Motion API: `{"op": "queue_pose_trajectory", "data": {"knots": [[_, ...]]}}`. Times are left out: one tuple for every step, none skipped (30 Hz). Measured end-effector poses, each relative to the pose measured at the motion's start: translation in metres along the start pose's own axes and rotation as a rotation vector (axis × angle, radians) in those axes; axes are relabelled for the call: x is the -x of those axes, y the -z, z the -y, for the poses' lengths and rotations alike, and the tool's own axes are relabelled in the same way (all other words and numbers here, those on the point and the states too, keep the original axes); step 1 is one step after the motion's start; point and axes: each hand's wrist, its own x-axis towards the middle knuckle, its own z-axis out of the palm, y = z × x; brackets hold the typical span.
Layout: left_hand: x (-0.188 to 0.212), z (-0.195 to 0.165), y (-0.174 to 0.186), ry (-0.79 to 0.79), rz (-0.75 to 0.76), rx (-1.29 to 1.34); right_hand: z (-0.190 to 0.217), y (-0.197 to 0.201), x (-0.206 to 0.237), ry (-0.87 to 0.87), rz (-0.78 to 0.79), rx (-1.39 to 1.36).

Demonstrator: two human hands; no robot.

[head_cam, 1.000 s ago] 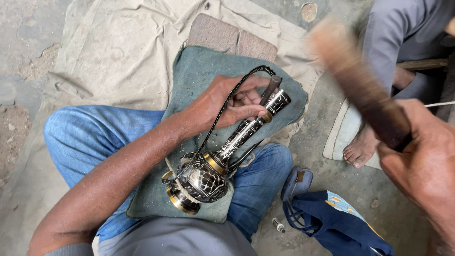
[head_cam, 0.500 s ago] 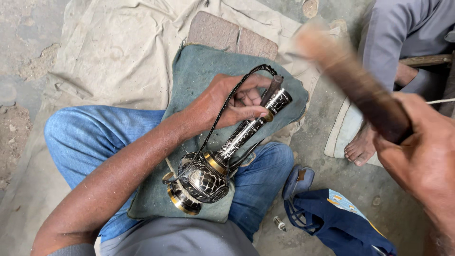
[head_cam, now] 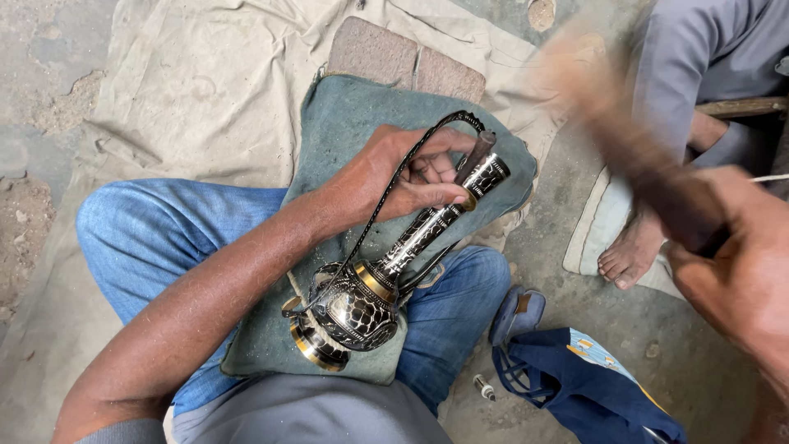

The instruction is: The person holds a decorative metal vessel with a curved handle on a cushion and repeatedly strikes it with a wooden mallet. The person rotates the vessel to hammer different sections, including the handle and the body.

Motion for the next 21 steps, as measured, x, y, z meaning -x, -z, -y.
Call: {"op": "queue_pose_trajectory", "data": {"knots": [[-0.001, -0.001, 0.0, 0.0, 0.009, -0.018, 0.001, 0.002, -0.001, 0.08, 0.062, 0.116], [-0.001, 0.0, 0.0, 0.032, 0.017, -0.004, 0.003, 0.0, 0.0, -0.014, -0.001, 0.099], [-0.002, 0.0, 0.0, 0.062, 0.023, 0.01, 0.004, -0.001, 0.0, -0.105, -0.064, 0.085], [-0.001, -0.001, -0.001, 0.095, 0.02, 0.024, 0.005, -0.003, 0.0, -0.19, -0.122, 0.072], [-0.001, -0.001, 0.0, 0.063, 0.014, 0.025, 0.004, -0.005, 0.0, -0.072, -0.077, 0.051], [0.0, -0.001, 0.0, 0.036, 0.007, 0.026, 0.002, -0.005, -0.001, 0.045, -0.027, 0.028], [0.0, -0.001, 0.0, 0.008, 0.007, 0.031, -0.001, -0.005, -0.001, 0.156, 0.019, 0.004], [0.0, -0.002, 0.0, 0.022, 0.014, 0.032, -0.004, -0.007, 0.0, 0.058, -0.052, -0.077], [0.0, -0.002, 0.0, 0.032, 0.017, 0.032, -0.008, -0.009, 0.001, -0.036, -0.124, -0.155], [-0.001, -0.003, 0.0, 0.044, 0.013, 0.031, -0.013, -0.01, 0.002, -0.125, -0.191, -0.232], [-0.001, -0.003, 0.0, 0.038, 0.008, 0.007, -0.018, -0.008, 0.002, -0.083, -0.107, -0.101], [-0.001, -0.003, 0.0, 0.036, 0.005, -0.015, -0.023, -0.005, 0.003, -0.045, -0.02, 0.028], [-0.002, -0.004, 0.0, 0.036, 0.008, -0.034, -0.025, -0.004, 0.005, -0.013, 0.068, 0.155], [-0.001, -0.003, 0.0, 0.041, 0.017, -0.009, -0.027, -0.005, 0.008, -0.057, 0.024, 0.108], [-0.002, -0.003, 0.0, 0.044, 0.023, 0.015, -0.028, -0.006, 0.008, -0.099, -0.022, 0.064], [-0.001, -0.003, 0.0, 0.051, 0.022, 0.04, -0.027, -0.007, 0.01, -0.135, -0.06, 0.021], [0.0, -0.002, 0.0, 0.034, 0.016, 0.044, -0.027, -0.008, 0.009, -0.107, -0.117, -0.073], [0.001, -0.002, 0.001, 0.02, 0.01, 0.048, -0.026, -0.012, 0.007, -0.08, -0.17, -0.169], [0.001, -0.002, 0.001, 0.008, 0.012, 0.055, -0.024, -0.012, 0.008, -0.033, -0.161, -0.155], [0.002, -0.001, 0.0, 0.004, 0.017, 0.055, -0.023, -0.014, 0.006, 0.013, -0.151, -0.141], [0.002, -0.001, 0.0, -0.005, 0.02, 0.053, -0.022, -0.013, 0.006, 0.091, -0.081, -0.011]]}}
